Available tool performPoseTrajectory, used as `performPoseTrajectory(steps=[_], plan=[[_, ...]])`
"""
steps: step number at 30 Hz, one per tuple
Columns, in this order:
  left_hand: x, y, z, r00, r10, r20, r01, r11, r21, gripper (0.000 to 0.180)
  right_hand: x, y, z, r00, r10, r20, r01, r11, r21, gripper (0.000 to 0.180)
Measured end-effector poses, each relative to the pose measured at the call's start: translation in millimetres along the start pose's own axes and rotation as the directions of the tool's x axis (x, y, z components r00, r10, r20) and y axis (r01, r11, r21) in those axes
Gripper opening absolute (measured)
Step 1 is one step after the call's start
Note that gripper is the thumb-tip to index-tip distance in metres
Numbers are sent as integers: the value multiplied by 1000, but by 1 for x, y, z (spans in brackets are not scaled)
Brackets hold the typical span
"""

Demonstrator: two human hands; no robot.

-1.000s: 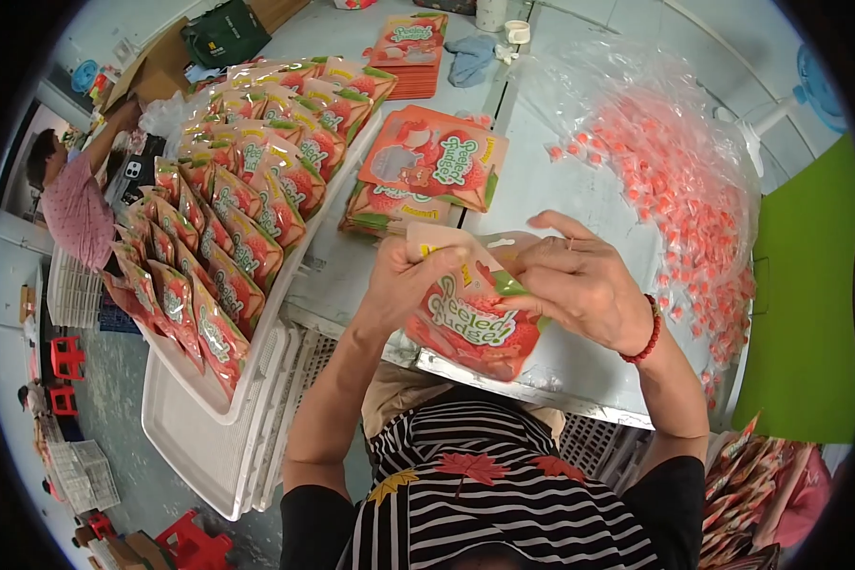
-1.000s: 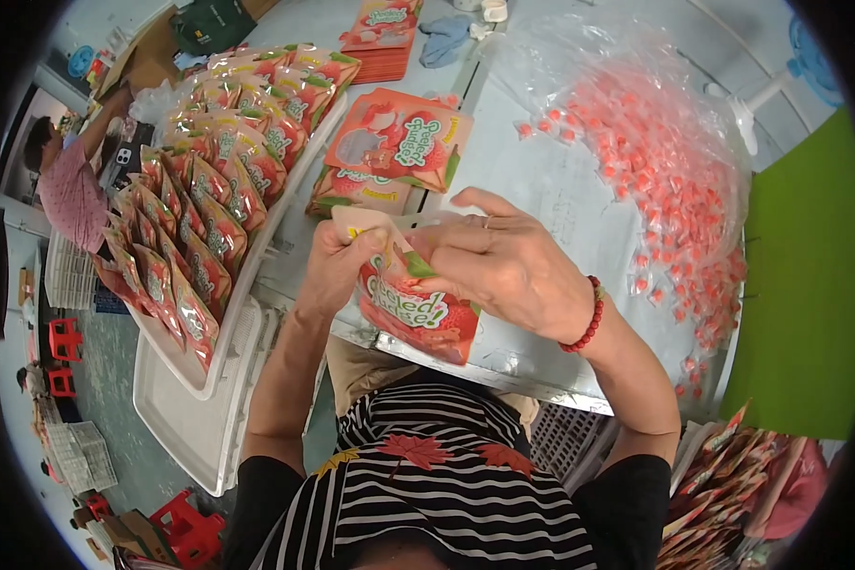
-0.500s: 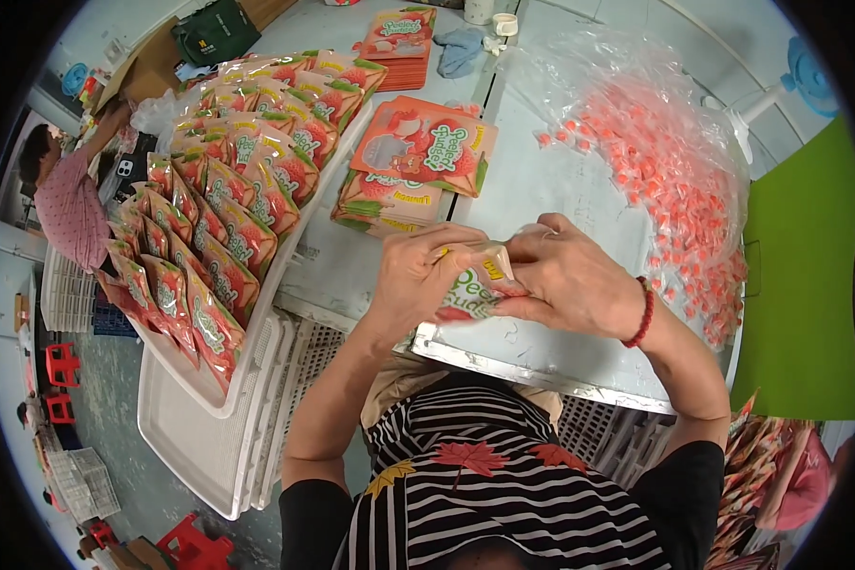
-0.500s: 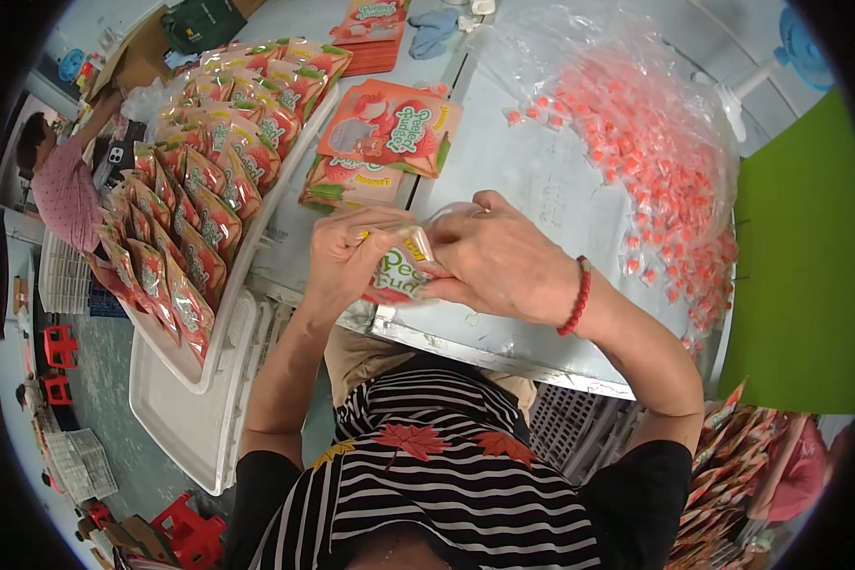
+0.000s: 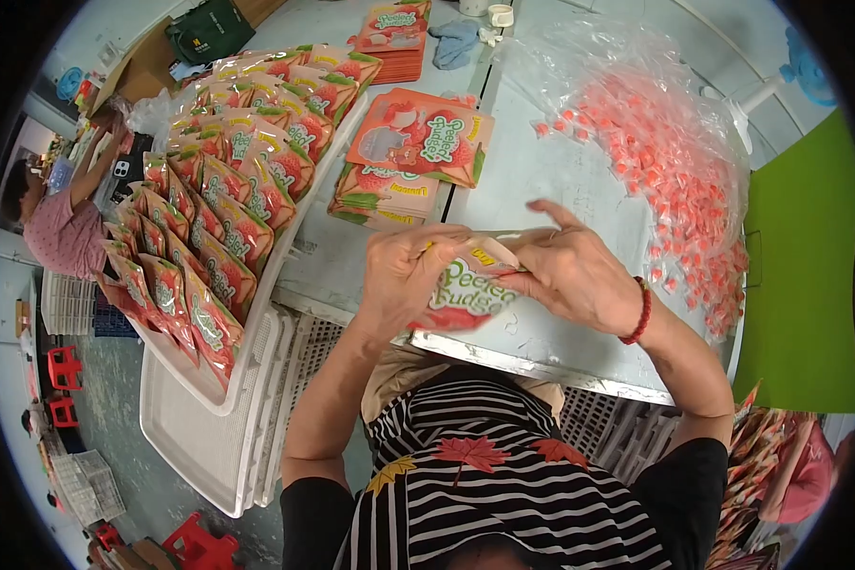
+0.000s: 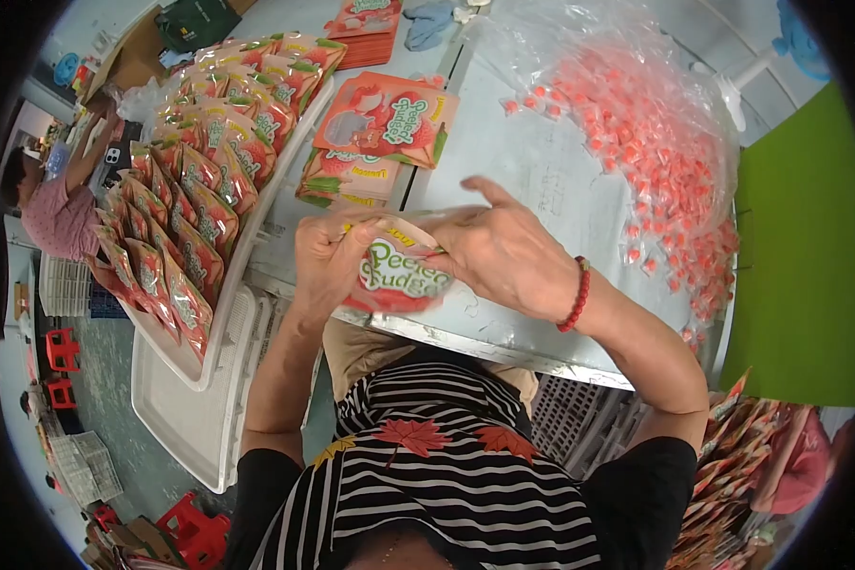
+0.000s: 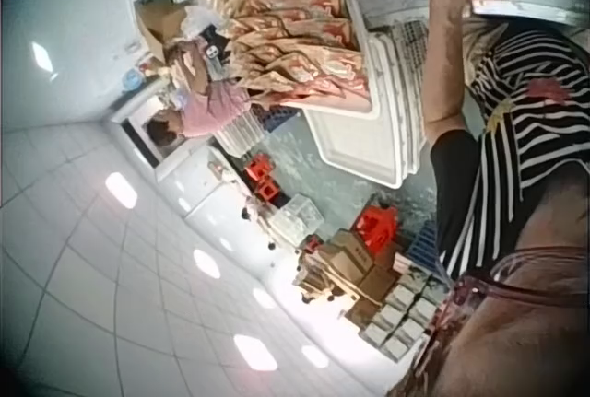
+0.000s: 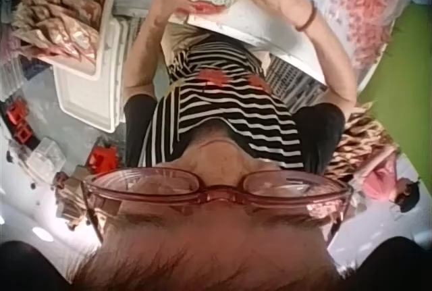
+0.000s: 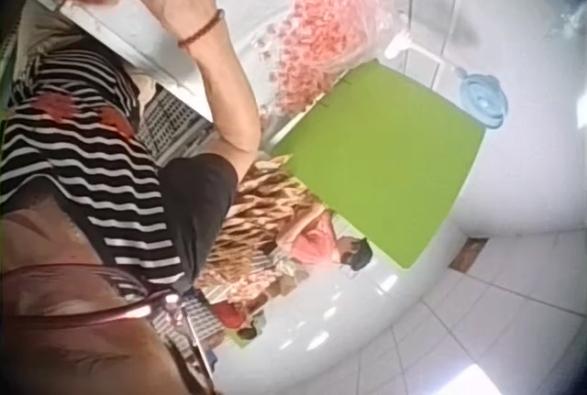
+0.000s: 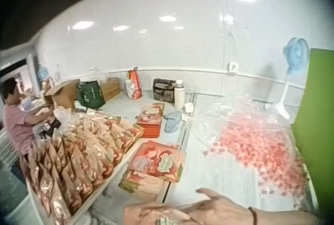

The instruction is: Packing individual pink candies into plastic bags and stacking them on a tray.

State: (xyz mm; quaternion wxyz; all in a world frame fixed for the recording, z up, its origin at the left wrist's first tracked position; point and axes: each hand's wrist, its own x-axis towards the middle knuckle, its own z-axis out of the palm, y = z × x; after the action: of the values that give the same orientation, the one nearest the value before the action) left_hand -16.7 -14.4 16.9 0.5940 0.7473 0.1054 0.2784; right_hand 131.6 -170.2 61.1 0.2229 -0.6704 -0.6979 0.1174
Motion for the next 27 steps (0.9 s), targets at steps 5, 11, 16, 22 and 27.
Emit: performPoseTrajectory(steps=[5, 11, 16, 22, 27], plan=[[3, -5, -7, 998, 59, 31, -62, 994, 85, 22, 4, -15, -6, 896, -170, -410, 32, 946, -322, 18], [-1, -12, -9, 989, 122, -85, -124, 992, -16, 18, -1, 1, -8, 975, 201, -95, -205, 978, -37, 25], [-5, -11, -32, 991, -137, 12, 135, 953, -273, 19, 3, -3, -5, 955, 249, -163, -204, 947, 248, 38], [22, 37, -25, 936, 201, 288, -330, 783, 527, 23, 13, -10, -2, 978, 182, -99, -174, 981, 80, 43], [28, 26, -14, 800, 334, 498, -597, 524, 608, 20, 19, -12, -1, 983, 116, -140, -124, 991, -51, 47]])
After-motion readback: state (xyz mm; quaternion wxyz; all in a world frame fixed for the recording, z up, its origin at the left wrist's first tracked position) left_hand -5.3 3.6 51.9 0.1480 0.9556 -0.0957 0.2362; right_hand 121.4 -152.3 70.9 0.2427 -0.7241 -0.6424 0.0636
